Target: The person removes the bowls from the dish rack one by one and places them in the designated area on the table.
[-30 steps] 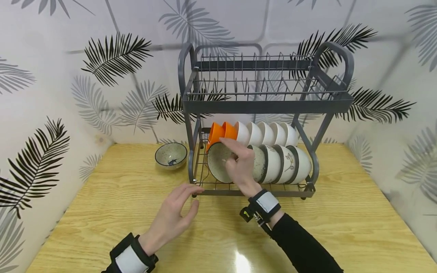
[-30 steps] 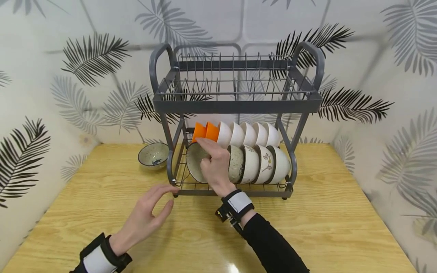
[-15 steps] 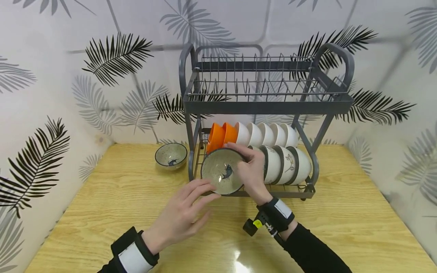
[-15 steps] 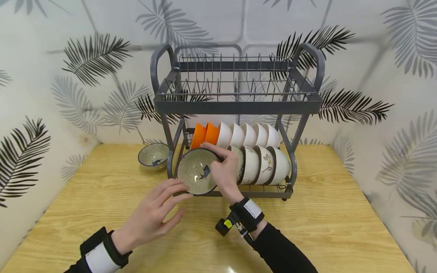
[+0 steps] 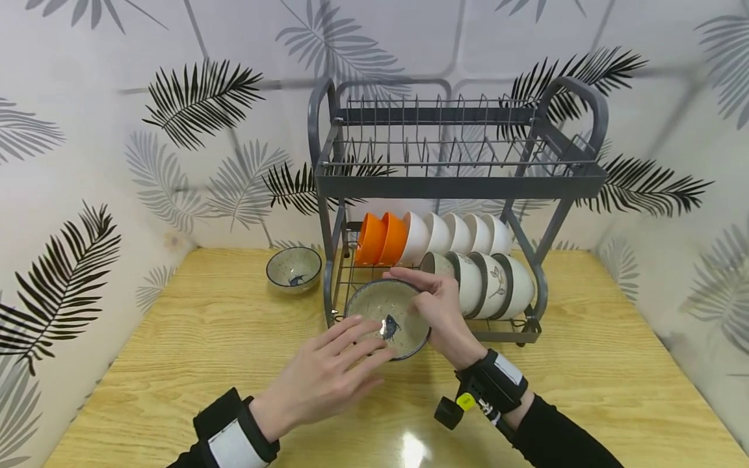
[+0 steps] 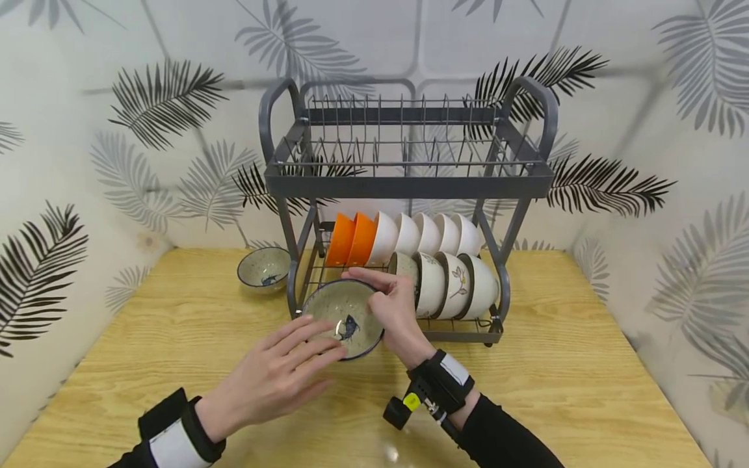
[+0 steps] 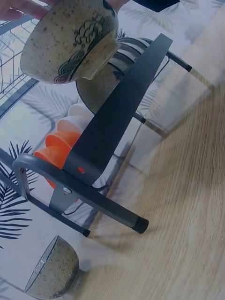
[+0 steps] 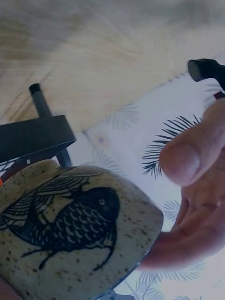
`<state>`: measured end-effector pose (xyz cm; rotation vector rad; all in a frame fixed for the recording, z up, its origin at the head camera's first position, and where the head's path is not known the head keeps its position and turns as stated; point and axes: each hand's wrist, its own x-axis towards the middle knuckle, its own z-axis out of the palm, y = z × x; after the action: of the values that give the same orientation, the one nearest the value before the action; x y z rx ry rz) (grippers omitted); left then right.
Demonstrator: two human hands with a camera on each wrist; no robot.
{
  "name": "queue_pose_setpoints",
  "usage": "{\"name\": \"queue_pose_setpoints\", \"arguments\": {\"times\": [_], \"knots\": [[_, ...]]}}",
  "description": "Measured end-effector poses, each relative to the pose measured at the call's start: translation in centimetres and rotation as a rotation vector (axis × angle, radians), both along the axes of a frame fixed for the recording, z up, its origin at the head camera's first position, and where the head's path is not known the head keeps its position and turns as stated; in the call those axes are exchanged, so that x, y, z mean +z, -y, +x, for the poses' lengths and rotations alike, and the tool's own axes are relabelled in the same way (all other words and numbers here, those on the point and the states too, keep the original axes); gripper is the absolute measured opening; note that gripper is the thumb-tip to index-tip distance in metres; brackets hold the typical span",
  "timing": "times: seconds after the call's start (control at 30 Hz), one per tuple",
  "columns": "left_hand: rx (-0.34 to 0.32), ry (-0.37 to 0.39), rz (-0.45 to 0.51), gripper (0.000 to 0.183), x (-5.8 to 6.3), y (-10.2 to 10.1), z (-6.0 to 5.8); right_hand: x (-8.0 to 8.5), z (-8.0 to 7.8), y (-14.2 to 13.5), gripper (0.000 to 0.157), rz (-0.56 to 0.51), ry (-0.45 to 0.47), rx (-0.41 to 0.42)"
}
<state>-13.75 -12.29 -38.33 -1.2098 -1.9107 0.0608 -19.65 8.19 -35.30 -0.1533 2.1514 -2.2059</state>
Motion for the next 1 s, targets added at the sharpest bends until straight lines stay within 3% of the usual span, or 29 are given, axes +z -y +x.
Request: {"name": "queue_pose_setpoints", "arguments": {"times": [0.2, 0.47, 0.8, 1.0], "knots": [[-0.019, -0.027, -0.002, 0.042, 0.2, -0.4, 0.0, -0.1, 0.4, -0.2, 0.071, -0.035, 0.086, 0.066], [-0.016, 0.005, -0.019, 0.038, 0.3, -1.0, 0.1, -0.6, 1.0, -0.5, 0.072, -0.056, 0.159, 0.086], [0.017, 0.117, -0.033, 0.026, 0.3, -1.4, 0.7, -0.8, 1.7, -0.6, 0.072, -0.091, 0.182, 0.076], [0.032, 0.111, -0.054, 0.027, 0.3, -1.5, 1.2, -1.1, 2.1, -0.8, 0.072, -0.092, 0.177, 0.076]]}}
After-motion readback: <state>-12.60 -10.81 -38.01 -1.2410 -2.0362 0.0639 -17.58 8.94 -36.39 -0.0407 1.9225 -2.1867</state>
